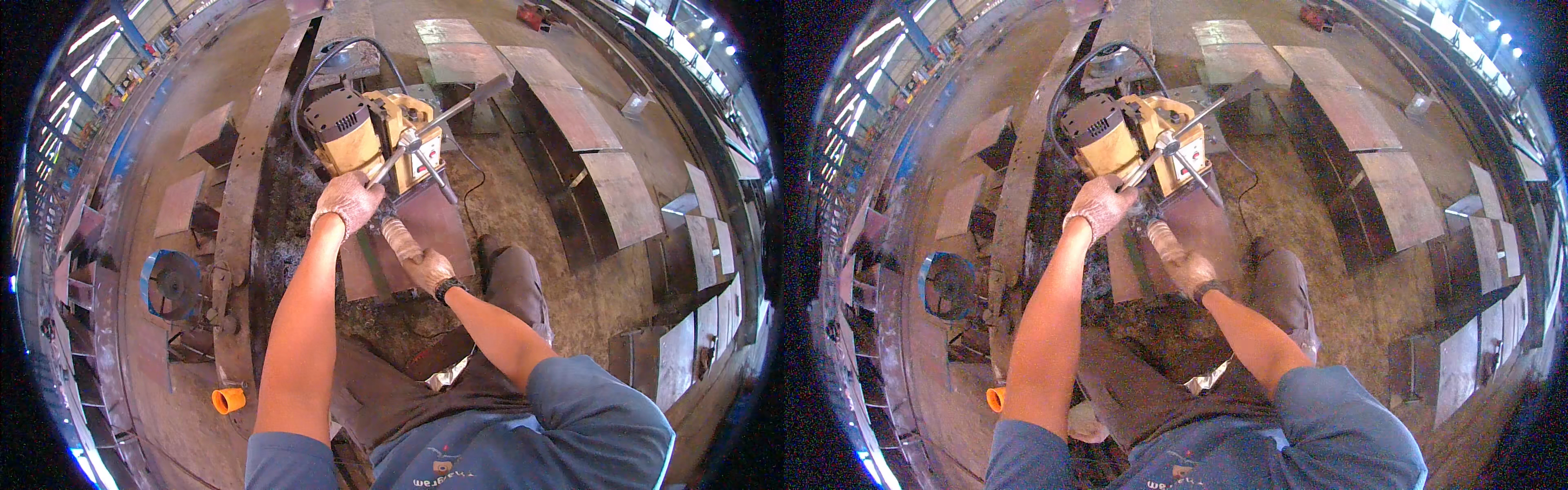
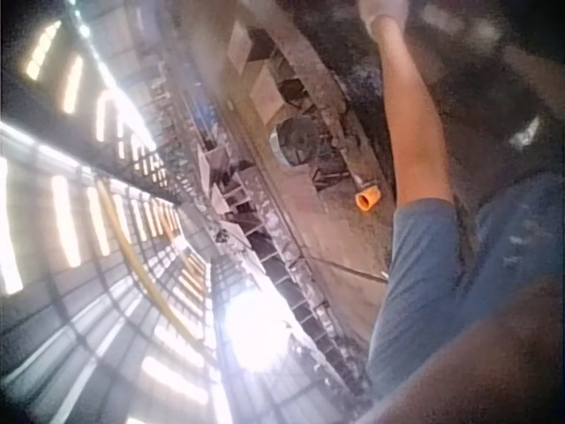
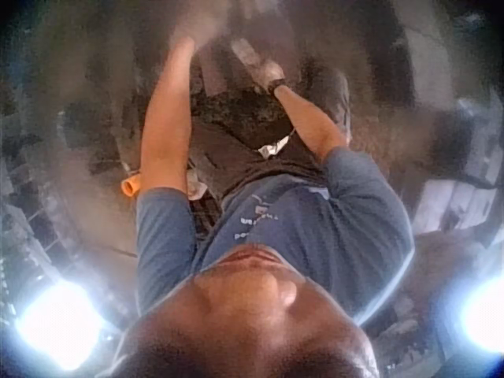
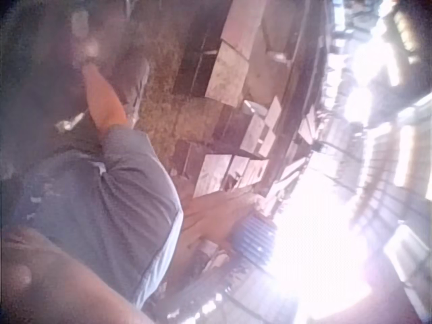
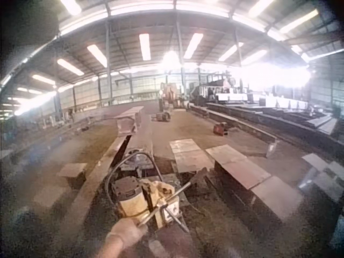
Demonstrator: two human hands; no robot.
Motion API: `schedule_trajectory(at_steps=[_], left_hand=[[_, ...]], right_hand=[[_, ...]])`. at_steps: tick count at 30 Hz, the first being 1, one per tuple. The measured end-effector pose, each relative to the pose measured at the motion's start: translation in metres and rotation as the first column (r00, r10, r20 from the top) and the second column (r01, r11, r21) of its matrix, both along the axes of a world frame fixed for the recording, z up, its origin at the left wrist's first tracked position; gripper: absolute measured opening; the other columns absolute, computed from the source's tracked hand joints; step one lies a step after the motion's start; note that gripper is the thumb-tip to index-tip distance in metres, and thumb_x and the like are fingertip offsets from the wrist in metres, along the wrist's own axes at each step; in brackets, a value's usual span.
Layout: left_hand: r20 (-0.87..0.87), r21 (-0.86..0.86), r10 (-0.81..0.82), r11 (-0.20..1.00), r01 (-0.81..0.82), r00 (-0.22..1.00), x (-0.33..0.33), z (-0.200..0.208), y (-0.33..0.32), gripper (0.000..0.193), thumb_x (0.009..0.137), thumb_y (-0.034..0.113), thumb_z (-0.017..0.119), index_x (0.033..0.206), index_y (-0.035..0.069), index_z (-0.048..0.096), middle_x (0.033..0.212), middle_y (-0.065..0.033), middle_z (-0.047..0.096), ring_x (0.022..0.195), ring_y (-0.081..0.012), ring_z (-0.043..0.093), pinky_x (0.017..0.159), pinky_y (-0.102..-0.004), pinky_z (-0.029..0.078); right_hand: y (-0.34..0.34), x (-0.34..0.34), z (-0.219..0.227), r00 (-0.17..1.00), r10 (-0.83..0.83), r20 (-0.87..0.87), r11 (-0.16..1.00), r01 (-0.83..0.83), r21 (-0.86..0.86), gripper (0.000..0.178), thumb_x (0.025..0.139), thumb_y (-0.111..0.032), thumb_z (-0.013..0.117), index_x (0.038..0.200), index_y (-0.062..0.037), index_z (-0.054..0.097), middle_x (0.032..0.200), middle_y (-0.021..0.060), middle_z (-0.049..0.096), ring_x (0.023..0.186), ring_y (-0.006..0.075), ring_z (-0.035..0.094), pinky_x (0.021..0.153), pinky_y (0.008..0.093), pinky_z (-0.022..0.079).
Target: The person operates a yellow drill press to drill holes into a metal sheet. They repeatedly position the sheet, lower the drill, and then use a brush to clear away metal shavings from the work area.
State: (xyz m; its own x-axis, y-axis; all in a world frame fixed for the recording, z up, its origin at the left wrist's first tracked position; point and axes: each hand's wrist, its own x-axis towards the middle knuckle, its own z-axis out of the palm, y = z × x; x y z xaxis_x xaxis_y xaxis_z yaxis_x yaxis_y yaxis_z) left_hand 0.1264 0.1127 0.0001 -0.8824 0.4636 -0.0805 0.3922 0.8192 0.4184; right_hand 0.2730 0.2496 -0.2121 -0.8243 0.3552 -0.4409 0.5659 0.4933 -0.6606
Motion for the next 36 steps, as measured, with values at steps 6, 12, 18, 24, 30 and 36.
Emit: schedule_trajectory(at_steps=[6, 12, 18, 24, 30, 36], left_hand=[[0.008, 0.008, 0.006, 1.0, -0.006, 1.0, 0.002, 0.003, -0.001, 0.05, 0.09, 0.043, 0.066, 0.111, -0.001, 0.077, 0.102, -0.0315, 0.074, 0.102, -0.0468, 0.073, 0.093, -0.0501, 0.056], [-0.013, -0.016, -0.022, 1.0, 0.022, 1.0, 0.001, 0.002, -0.001, 0.046, 0.092, 0.039, 0.06, 0.108, -0.002, 0.075, 0.105, -0.0308, 0.074, 0.106, -0.046, 0.072, 0.094, -0.0509, 0.056], [0.01, 0.056, -0.032, 0.998, 0.031, 0.999, 0.006, 0.003, -0.004, 0.046, 0.093, 0.04, 0.06, 0.106, -0.001, 0.077, 0.106, -0.0313, 0.073, 0.106, -0.0463, 0.071, 0.095, -0.0508, 0.056], [-0.001, 0.087, -0.017, 0.996, 0.017, 1.0, 0.003, -0.001, -0.007, 0.047, 0.093, 0.041, 0.06, 0.11, 0.0, 0.076, 0.107, -0.0319, 0.073, 0.107, -0.0481, 0.07, 0.095, -0.053, 0.055], [-0.014, 0.037, -0.016, 0.999, 0.016, 1.0, 0.008, 0.005, -0.008, 0.047, 0.094, 0.041, 0.059, 0.106, -0.001, 0.075, 0.106, -0.0313, 0.073, 0.105, -0.0471, 0.071, 0.093, -0.0528, 0.055], [-0.031, 0.042, -0.037, 0.998, 0.038, 0.999, 0.013, 0.004, 0.006, 0.048, 0.092, 0.041, 0.06, 0.108, -0.002, 0.075, 0.108, -0.0312, 0.073, 0.106, -0.0469, 0.071, 0.094, -0.0527, 0.055]], right_hand=[[-0.004, -0.006, -0.003, 1.0, -0.01, -0.011, 1.0, 0.011, 0.015, 0.071, 0.088, -0.056, 0.068, 0.122, 0.0063, 0.069, 0.115, 0.0331, 0.073, 0.113, 0.0467, 0.07, 0.098, 0.0511, 0.055], [0.001, -0.01, 0.005, 1.0, 0.002, -0.001, 1.0, -0.002, -0.026, 0.066, 0.087, -0.051, 0.071, 0.123, 0.0045, 0.069, 0.114, 0.0316, 0.073, 0.112, 0.0459, 0.07, 0.098, 0.0512, 0.055], [-0.002, -0.013, 0.028, 0.984, 0.126, -0.124, 0.98, -0.104, 0.169, 0.056, 0.084, -0.043, 0.076, 0.115, 0.0025, 0.071, 0.112, 0.0289, 0.074, 0.11, 0.0439, 0.071, 0.094, 0.0523, 0.058], [0.013, -0.042, -0.01, 0.96, 0.271, 0.07, 0.913, -0.279, 0.298, 0.045, 0.083, -0.022, 0.074, 0.125, -0.0044, 0.07, 0.118, 0.0225, 0.076, 0.111, 0.0421, 0.073, 0.097, 0.0508, 0.06], [0.005, -0.008, 0.017, 0.985, 0.162, -0.061, 0.94, -0.135, 0.313, 0.06, 0.085, -0.03, 0.076, 0.134, 0.0004, 0.062, 0.136, 0.0271, 0.065, 0.126, 0.0435, 0.065, 0.105, 0.0496, 0.056], [0.005, 0.069, -0.032, 0.952, 0.299, 0.064, 0.935, -0.306, 0.181, 0.058, 0.088, -0.044, 0.069, 0.129, -0.0024, 0.067, 0.116, 0.0262, 0.075, 0.114, 0.041, 0.071, 0.098, 0.0511, 0.056]])
